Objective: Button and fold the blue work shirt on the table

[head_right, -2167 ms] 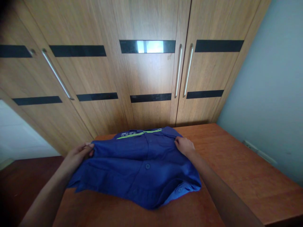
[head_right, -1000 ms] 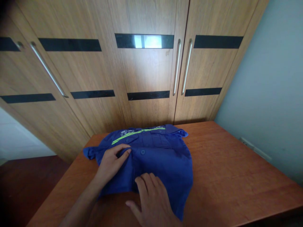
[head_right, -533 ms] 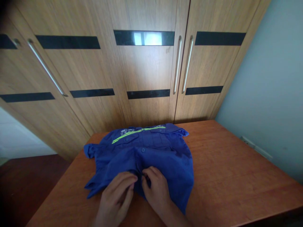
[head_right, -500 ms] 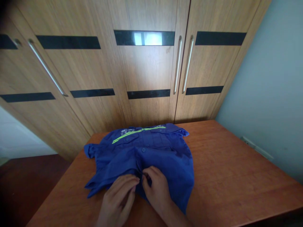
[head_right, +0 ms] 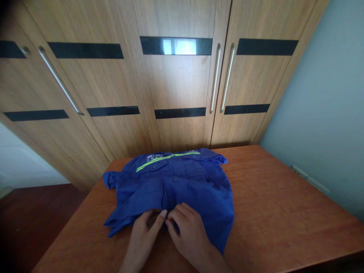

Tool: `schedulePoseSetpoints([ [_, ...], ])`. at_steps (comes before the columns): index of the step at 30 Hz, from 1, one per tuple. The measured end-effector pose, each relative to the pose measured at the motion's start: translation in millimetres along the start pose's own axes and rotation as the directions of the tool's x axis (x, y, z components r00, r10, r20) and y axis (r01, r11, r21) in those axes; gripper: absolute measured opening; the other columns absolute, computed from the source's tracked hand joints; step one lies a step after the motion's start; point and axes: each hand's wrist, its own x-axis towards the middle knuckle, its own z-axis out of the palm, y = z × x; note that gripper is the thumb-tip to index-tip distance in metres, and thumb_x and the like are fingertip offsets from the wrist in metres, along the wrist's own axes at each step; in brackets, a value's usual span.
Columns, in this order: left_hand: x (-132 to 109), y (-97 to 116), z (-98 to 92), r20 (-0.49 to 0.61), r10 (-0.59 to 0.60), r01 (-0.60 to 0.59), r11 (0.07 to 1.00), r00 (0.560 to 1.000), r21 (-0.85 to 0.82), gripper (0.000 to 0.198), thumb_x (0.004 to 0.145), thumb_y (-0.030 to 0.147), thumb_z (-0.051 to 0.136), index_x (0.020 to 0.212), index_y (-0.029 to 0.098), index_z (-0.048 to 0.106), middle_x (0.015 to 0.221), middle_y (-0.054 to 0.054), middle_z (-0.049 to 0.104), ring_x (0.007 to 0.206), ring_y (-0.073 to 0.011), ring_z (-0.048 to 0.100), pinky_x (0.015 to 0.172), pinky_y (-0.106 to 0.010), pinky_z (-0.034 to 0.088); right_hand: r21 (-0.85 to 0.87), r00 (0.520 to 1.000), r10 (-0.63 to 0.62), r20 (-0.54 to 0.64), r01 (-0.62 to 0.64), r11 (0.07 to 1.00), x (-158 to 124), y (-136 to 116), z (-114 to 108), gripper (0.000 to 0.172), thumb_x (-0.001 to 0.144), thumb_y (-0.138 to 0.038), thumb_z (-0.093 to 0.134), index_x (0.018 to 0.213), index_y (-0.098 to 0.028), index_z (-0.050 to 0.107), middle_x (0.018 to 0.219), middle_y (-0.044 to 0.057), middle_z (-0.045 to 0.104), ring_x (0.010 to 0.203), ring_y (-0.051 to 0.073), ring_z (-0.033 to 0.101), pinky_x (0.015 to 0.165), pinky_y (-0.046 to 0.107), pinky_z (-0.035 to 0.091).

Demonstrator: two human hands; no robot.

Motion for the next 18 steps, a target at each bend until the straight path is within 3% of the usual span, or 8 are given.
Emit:
schedulePoseSetpoints([
  [4, -1, -2, -7.4, -0.031, 0.107, -0.101, 0.983, 0.994, 0.151, 0.029, 0.079, 0.049, 0.061, 0.069, 0.022, 0.067, 0.072, -0.006, 0.072, 0.07, -0.024, 0.066, 0.069, -0.033, 0.05, 0.009, 1.0, 0.003, 0.005, -0.003, 1.0, 0, -1, -6, 0.014, 0.08, -0.01, 0.052, 0.075, -0.022, 0.055, 0.074, -0.001, 0.059, 0.072, 0.015, 0.055, 0.066, 0.026, 0.043],
  [10, 5, -9, -3.7, -0.061, 0.097, -0.097, 0.995, 0.993, 0.007, 0.036, 0.079, 0.048, 0.058, 0.055, 0.021, 0.058, 0.056, -0.002, 0.063, 0.057, -0.0197, 0.06, 0.052, -0.027, 0.046, 0.08, 0.995, 0.098, -0.02, -0.096, 0.992, 1, -3, -6, 0.015, 0.074, -0.007, 0.049, 0.073, -0.022, 0.049, 0.071, -0.002, 0.055, 0.071, 0.015, 0.054, 0.065, 0.027, 0.043],
  [16, 14, -1, 6.0, 0.016, 0.171, -0.171, 0.985, 0.985, 0.021, 0.023, 0.082, 0.034, 0.054, 0.068, 0.019, 0.064, 0.068, -0.004, 0.069, 0.069, -0.021, 0.065, 0.065, -0.029, 0.049, -0.015, 0.985, 0.094, -0.147, -0.097, 0.995, 3, -2, -4, 0.02, 0.084, -0.017, 0.053, 0.103, -0.022, 0.055, 0.095, 0.006, 0.062, 0.089, 0.021, 0.058, 0.078, 0.034, 0.047],
  [18, 16, 3, 8.6, 0.019, 0.173, -0.174, 0.982, 0.985, 0.071, 0.023, 0.081, 0.034, 0.055, 0.065, 0.019, 0.064, 0.065, -0.004, 0.068, 0.065, -0.0206, 0.064, 0.063, -0.029, 0.048, -0.072, 0.983, 0.085, -0.162, -0.098, 0.993, 5, 1, -4, 0.018, 0.087, -0.016, 0.049, 0.102, -0.022, 0.057, 0.094, 0.006, 0.064, 0.089, 0.022, 0.059, 0.079, 0.036, 0.048],
])
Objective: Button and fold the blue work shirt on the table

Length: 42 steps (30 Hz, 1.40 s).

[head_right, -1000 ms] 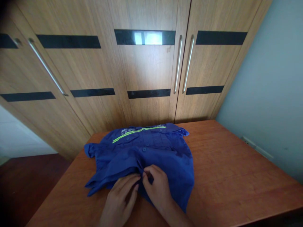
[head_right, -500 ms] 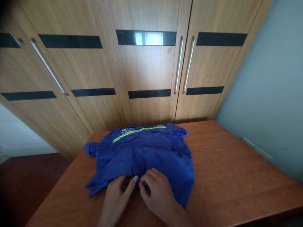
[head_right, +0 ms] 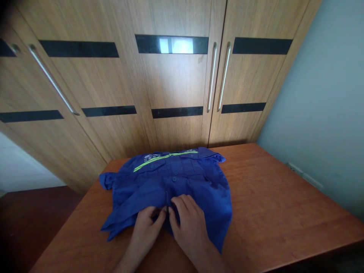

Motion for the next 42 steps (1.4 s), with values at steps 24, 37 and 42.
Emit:
schedulePoseSetpoints([
  [24, -2, -16, 4.9, 0.087, -0.044, 0.052, 0.994, 0.995, -0.098, 0.035, 0.086, 0.04, 0.051, 0.06, 0.017, 0.061, 0.058, -0.002, 0.061, 0.057, -0.0169, 0.057, 0.055, -0.024, 0.041, 0.164, 0.986, 0.093, 0.136, -0.115, 0.98, 20, 15, 2, 0.019, 0.083, -0.009, 0.054, 0.084, -0.021, 0.069, 0.077, 0.002, 0.066, 0.074, 0.016, 0.06, 0.07, 0.027, 0.045],
  [37, -2, -12, -3.8, 0.191, -0.059, 0.093, 0.98, 0.98, -0.177, 0.035, 0.085, 0.043, 0.052, 0.062, 0.017, 0.059, 0.06, -0.001, 0.061, 0.061, -0.0169, 0.057, 0.06, -0.025, 0.042, 0.262, 0.985, 0.088, 0.149, -0.125, 0.957, 14, 15, 5, 0.024, 0.086, -0.01, 0.05, 0.088, -0.021, 0.07, 0.076, 0.002, 0.065, 0.073, 0.016, 0.06, 0.069, 0.026, 0.045],
  [42, -3, -11, -1.7, 0.189, -0.046, 0.083, 0.979, 0.981, -0.189, 0.035, 0.085, 0.043, 0.052, 0.062, 0.018, 0.059, 0.061, -0.001, 0.061, 0.061, -0.0169, 0.057, 0.06, -0.025, 0.043, 0.262, 0.989, 0.101, 0.109, -0.126, 0.957, 14, 16, 8, 0.022, 0.085, -0.01, 0.049, 0.084, -0.021, 0.068, 0.076, 0.002, 0.064, 0.073, 0.016, 0.059, 0.069, 0.026, 0.045],
])
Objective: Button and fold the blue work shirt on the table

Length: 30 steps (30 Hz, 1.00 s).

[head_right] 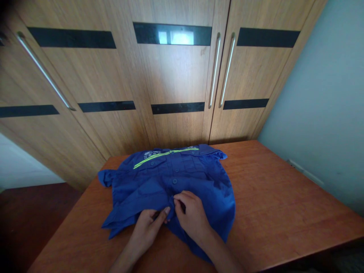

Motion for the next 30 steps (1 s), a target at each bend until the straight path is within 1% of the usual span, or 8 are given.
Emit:
schedulePoseSetpoints([
  [4, 3, -5, 2.3, -0.028, -0.028, 0.028, 1.0, 0.999, -0.011, 0.035, 0.085, 0.043, 0.05, 0.063, 0.017, 0.059, 0.061, -0.002, 0.062, 0.061, -0.0173, 0.058, 0.058, -0.025, 0.043, 0.098, 0.994, 0.083, -0.064, -0.077, 0.992, -1, 4, 6, 0.019, 0.086, -0.014, 0.048, 0.081, -0.02, 0.065, 0.074, 0.001, 0.063, 0.071, 0.015, 0.059, 0.068, 0.026, 0.045],
  [6, 5, -7, 2.1, -0.058, -0.029, 0.031, 0.999, 0.998, 0.045, 0.036, 0.086, 0.043, 0.05, 0.063, 0.017, 0.059, 0.061, -0.002, 0.061, 0.06, -0.0173, 0.058, 0.057, -0.025, 0.042, 0.139, 0.994, 0.092, -0.064, -0.082, 0.987, -2, 4, 8, 0.015, 0.088, -0.018, 0.049, 0.085, -0.02, 0.063, 0.076, 0.001, 0.062, 0.072, 0.015, 0.059, 0.068, 0.025, 0.045],
  [10, 6, -10, 0.6, -0.138, 0.024, 0.005, 0.977, 0.99, 0.212, 0.036, 0.086, 0.042, 0.051, 0.061, 0.017, 0.059, 0.059, -0.001, 0.059, 0.058, -0.0169, 0.055, 0.054, -0.025, 0.039, 0.131, 0.999, 0.031, -0.032, -0.026, 0.991, -4, 2, 7, 0.004, 0.086, -0.021, 0.058, 0.087, -0.021, 0.062, 0.084, 0.001, 0.062, 0.079, 0.016, 0.058, 0.071, 0.025, 0.046],
  [15, 4, -9, 1.5, -0.209, 0.136, -0.054, 0.933, 0.968, 0.356, 0.029, 0.086, 0.039, 0.052, 0.072, 0.017, 0.065, 0.07, -0.005, 0.068, 0.068, -0.0208, 0.063, 0.066, -0.029, 0.046, 0.047, 0.997, -0.051, -0.049, 0.053, 0.997, -6, 1, 6, 0.012, 0.09, -0.015, 0.052, 0.09, -0.021, 0.062, 0.09, 0.003, 0.064, 0.088, 0.017, 0.058, 0.08, 0.029, 0.046],
  [20, 4, -11, 1.4, -0.17, 0.205, -0.107, 0.883, 0.964, 0.457, 0.026, 0.088, 0.03, 0.048, 0.08, 0.019, 0.07, 0.083, -0.009, 0.074, 0.081, -0.025, 0.068, 0.077, -0.033, 0.049, 0.01, 0.998, -0.064, -0.011, 0.064, 0.998, -7, -2, 7, 0.015, 0.092, -0.013, 0.049, 0.09, -0.022, 0.061, 0.09, 0.003, 0.064, 0.087, 0.018, 0.057, 0.08, 0.029, 0.045],
  [24, 4, -15, 1.8, -0.122, 0.221, -0.137, 0.866, 0.968, 0.48, 0.029, 0.088, 0.02, 0.042, 0.076, 0.019, 0.069, 0.075, -0.008, 0.073, 0.071, -0.0231, 0.068, 0.068, -0.031, 0.049, -0.02, 0.996, -0.082, 0.045, 0.083, 0.996, -8, 0, 13, 0.016, 0.093, -0.014, 0.046, 0.089, -0.022, 0.059, 0.087, 0.003, 0.064, 0.085, 0.018, 0.058, 0.078, 0.03, 0.046],
  [26, 4, -15, 2.2, -0.112, 0.205, -0.138, 0.89, 0.972, 0.435, 0.031, 0.09, 0.022, 0.041, 0.075, 0.019, 0.068, 0.072, -0.007, 0.072, 0.068, -0.0219, 0.067, 0.065, -0.03, 0.049, -0.05, 0.998, -0.066, -0.002, 0.066, 0.997, -9, 4, 16, 0.017, 0.094, -0.016, 0.043, 0.092, -0.022, 0.059, 0.088, 0.004, 0.064, 0.086, 0.019, 0.058, 0.078, 0.031, 0.047],
  [30, 4, -12, 1.9, -0.129, 0.177, -0.114, 0.914, 0.976, 0.389, 0.03, 0.09, 0.026, 0.042, 0.077, 0.017, 0.068, 0.073, -0.009, 0.071, 0.071, -0.0233, 0.067, 0.069, -0.032, 0.048, -0.13, 0.995, -0.055, -0.078, 0.045, 0.991, -9, 12, 19, 0.015, 0.094, -0.019, 0.045, 0.096, -0.022, 0.059, 0.089, 0.005, 0.064, 0.087, 0.021, 0.059, 0.08, 0.033, 0.047],
])
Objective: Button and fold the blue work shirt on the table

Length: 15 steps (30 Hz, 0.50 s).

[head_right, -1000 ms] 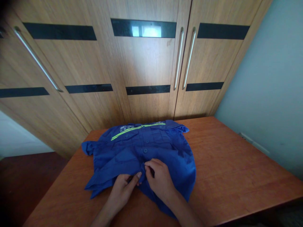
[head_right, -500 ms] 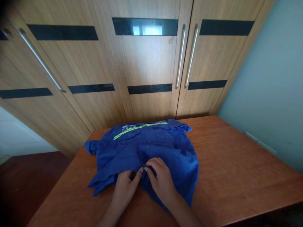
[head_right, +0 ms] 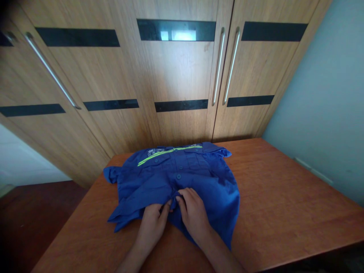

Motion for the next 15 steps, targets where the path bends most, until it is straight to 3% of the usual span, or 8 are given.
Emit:
schedulePoseSetpoints([
  [4, -3, 0, 0.4, 0.054, -0.047, 0.05, 0.997, 0.997, -0.064, 0.03, 0.09, 0.028, 0.041, 0.078, 0.017, 0.066, 0.074, -0.008, 0.07, 0.071, -0.0225, 0.066, 0.069, -0.031, 0.047, -0.059, 1.0, 0.001, -0.02, -0.002, 0.998, -1, 6, 2, 0.016, 0.093, -0.018, 0.044, 0.096, -0.02, 0.06, 0.087, 0.006, 0.064, 0.086, 0.022, 0.059, 0.079, 0.035, 0.047],
  [8, -7, 4, 3.6, 0.155, 0.004, 0.013, 0.994, 0.988, -0.107, 0.029, 0.091, 0.029, 0.041, 0.074, 0.019, 0.062, 0.075, -0.005, 0.069, 0.073, -0.0209, 0.063, 0.071, -0.03, 0.045, -0.02, 0.996, 0.047, -0.072, -0.048, 0.999, 2, 11, 2, 0.017, 0.092, -0.02, 0.045, 0.093, -0.019, 0.062, 0.089, 0.007, 0.065, 0.086, 0.022, 0.06, 0.08, 0.035, 0.047],
  [12, -4, 9, -5.6, 0.096, -0.043, 0.059, 0.983, 0.995, -0.175, 0.032, 0.09, 0.035, 0.042, 0.069, 0.019, 0.06, 0.073, -0.005, 0.068, 0.072, -0.0206, 0.062, 0.07, -0.029, 0.046, 0.148, 0.986, 0.154, -0.065, -0.143, 0.979, 8, 12, -14, 0.019, 0.093, -0.029, 0.045, 0.084, -0.02, 0.06, 0.077, 0.002, 0.062, 0.073, 0.018, 0.059, 0.068, 0.028, 0.047],
  [15, -10, 3, -30.7, 0.023, -0.111, 0.114, 0.973, 0.994, -0.2, 0.035, 0.089, 0.04, 0.043, 0.067, 0.019, 0.06, 0.067, -0.004, 0.066, 0.065, -0.0201, 0.062, 0.063, -0.027, 0.046, 0.242, 0.956, 0.266, -0.125, -0.231, 0.942, 10, 15, -45, 0.023, 0.093, -0.038, 0.046, 0.081, -0.021, 0.057, 0.072, 0.0, 0.058, 0.067, 0.016, 0.055, 0.061, 0.025, 0.045],
])
